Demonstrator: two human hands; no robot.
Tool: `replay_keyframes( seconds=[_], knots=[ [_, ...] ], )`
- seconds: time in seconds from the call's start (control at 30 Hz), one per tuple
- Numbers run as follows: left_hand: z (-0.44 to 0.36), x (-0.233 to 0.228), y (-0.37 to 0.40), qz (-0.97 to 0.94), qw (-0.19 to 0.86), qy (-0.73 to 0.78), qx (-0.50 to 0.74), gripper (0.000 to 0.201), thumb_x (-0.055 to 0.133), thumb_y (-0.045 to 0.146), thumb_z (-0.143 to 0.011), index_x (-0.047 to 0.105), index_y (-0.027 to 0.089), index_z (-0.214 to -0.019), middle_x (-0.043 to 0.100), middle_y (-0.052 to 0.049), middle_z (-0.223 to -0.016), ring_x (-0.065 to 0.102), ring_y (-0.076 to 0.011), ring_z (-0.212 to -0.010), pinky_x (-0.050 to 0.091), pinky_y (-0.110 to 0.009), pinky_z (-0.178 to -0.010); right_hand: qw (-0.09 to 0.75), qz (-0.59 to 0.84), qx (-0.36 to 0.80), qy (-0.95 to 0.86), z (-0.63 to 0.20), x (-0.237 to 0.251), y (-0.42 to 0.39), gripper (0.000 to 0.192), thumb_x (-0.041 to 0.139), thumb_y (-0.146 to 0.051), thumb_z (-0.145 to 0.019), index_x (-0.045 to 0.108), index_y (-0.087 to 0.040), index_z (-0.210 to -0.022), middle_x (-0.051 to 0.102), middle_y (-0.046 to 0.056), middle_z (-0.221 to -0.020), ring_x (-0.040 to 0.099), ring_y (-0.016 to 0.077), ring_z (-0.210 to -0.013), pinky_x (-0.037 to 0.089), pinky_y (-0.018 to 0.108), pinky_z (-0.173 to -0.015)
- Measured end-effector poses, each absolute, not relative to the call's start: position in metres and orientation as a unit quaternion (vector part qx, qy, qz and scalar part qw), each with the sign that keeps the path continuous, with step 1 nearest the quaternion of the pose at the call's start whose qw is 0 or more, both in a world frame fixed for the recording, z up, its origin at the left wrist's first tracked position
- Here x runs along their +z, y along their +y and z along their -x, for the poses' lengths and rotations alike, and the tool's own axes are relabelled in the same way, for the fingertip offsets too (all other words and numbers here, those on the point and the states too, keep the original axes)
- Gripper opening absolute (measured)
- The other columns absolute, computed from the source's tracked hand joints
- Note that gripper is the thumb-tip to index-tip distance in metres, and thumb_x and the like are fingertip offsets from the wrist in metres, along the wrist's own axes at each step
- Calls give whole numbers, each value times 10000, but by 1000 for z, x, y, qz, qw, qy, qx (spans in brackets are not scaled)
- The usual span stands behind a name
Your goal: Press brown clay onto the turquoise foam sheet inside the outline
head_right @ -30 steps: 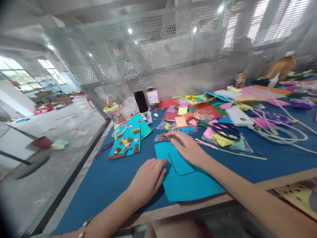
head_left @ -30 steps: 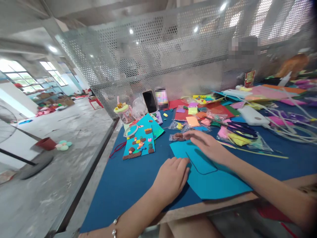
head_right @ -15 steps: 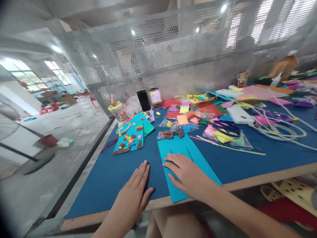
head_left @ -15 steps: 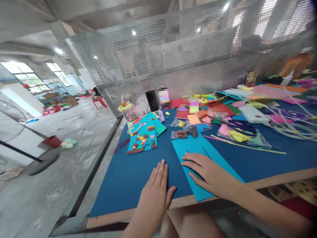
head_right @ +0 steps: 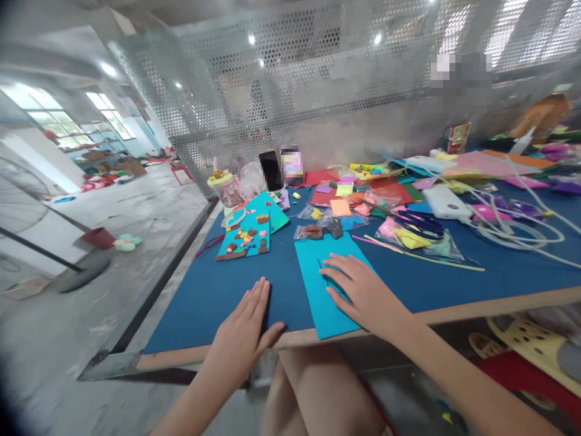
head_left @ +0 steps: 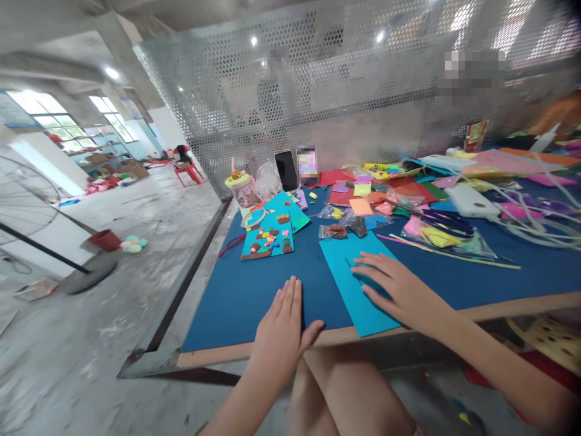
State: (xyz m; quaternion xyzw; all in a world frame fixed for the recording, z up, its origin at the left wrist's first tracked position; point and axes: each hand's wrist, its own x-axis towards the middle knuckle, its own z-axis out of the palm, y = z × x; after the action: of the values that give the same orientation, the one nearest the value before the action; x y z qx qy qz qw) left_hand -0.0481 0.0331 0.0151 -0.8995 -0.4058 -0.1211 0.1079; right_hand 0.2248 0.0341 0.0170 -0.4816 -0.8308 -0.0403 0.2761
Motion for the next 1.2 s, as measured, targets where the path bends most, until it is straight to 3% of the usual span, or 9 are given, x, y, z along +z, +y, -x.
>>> replay_keyframes(
  seconds=[0.17, 0.3, 0.47, 0.57, 0.73, 0.87, 1.03, 1.2],
  knots=[
    [43, 20, 28, 930, 110, -340, -88, 627, 265, 522, -978, 443, 67, -1371, 455, -143, -1428, 450, -255, -1317, 476, -375, -1037, 277, 524, -27, -805, -244, 20, 32, 337, 425, -305, -941, 599, -194, -1207, 607, 120, -1276, 544, 282, -1218, 462, 509, -1009],
    [43, 22, 32, 886, 140, -430, -98, 676, 295, 533, -967, 470, -7, -1333, 508, -227, -1357, 527, -310, -1242, 506, -424, -994, 279, 550, -15, -787, -256, 20, 31, 343, 400, -311, -949, 610, -196, -1195, 613, 119, -1268, 574, 268, -1183, 494, 474, -981],
    [44, 19, 32, 928, 88, -348, -97, 506, 311, 423, -995, 445, 128, -1384, 455, -118, -1433, 447, -228, -1322, 453, -380, -1063, 284, 548, -13, -786, -260, 16, 28, 334, 411, -310, -942, 621, -213, -1182, 625, 111, -1252, 589, 258, -1164, 506, 452, -970],
    [46, 18, 39, 915, 76, -378, -121, 496, 317, 393, -993, 432, 121, -1391, 453, -143, -1430, 491, -243, -1288, 475, -395, -1037, 287, 548, -16, -785, -259, 17, 27, 335, 402, -310, -948, 618, -209, -1184, 621, 114, -1252, 583, 258, -1169, 498, 460, -977],
    [52, 21, 55, 882, 67, -430, -182, 367, 403, 316, -965, 586, 151, -1237, 654, -120, -1220, 609, -260, -1150, 503, -434, -985, 292, 545, -7, -786, -261, 22, 26, 340, 388, -315, -959, 604, -201, -1195, 596, 118, -1280, 558, 255, -1192, 477, 463, -995],
    [46, 32, 62, 851, 36, -469, -235, 239, 464, 220, -925, 669, 187, -1046, 722, -71, -972, 668, -234, -893, 556, -389, -795, 316, 547, 0, -775, -265, 26, 27, 329, 392, -318, -956, 615, -201, -1168, 615, 113, -1244, 571, 255, -1172, 485, 444, -981],
    [15, 48, 64, 836, -76, -443, -316, 237, 521, 185, -893, 632, 221, -1098, 718, -25, -952, 652, -190, -902, 525, -323, -798, 332, 543, 38, -771, -261, 35, 27, 295, 411, -298, -949, 616, -215, -1145, 649, 89, -1182, 607, 227, -1113, 497, 397, -952],
    [-39, 56, 64, 864, -134, -384, -297, 297, 578, 167, -865, 611, 231, -1154, 719, -5, -955, 638, -194, -914, 501, -319, -796, 334, 510, 94, -787, -255, 43, 31, 273, 555, -346, -892, 632, -219, -1121, 683, 70, -1121, 639, 215, -1038, 518, 350, -889]
  ],
)
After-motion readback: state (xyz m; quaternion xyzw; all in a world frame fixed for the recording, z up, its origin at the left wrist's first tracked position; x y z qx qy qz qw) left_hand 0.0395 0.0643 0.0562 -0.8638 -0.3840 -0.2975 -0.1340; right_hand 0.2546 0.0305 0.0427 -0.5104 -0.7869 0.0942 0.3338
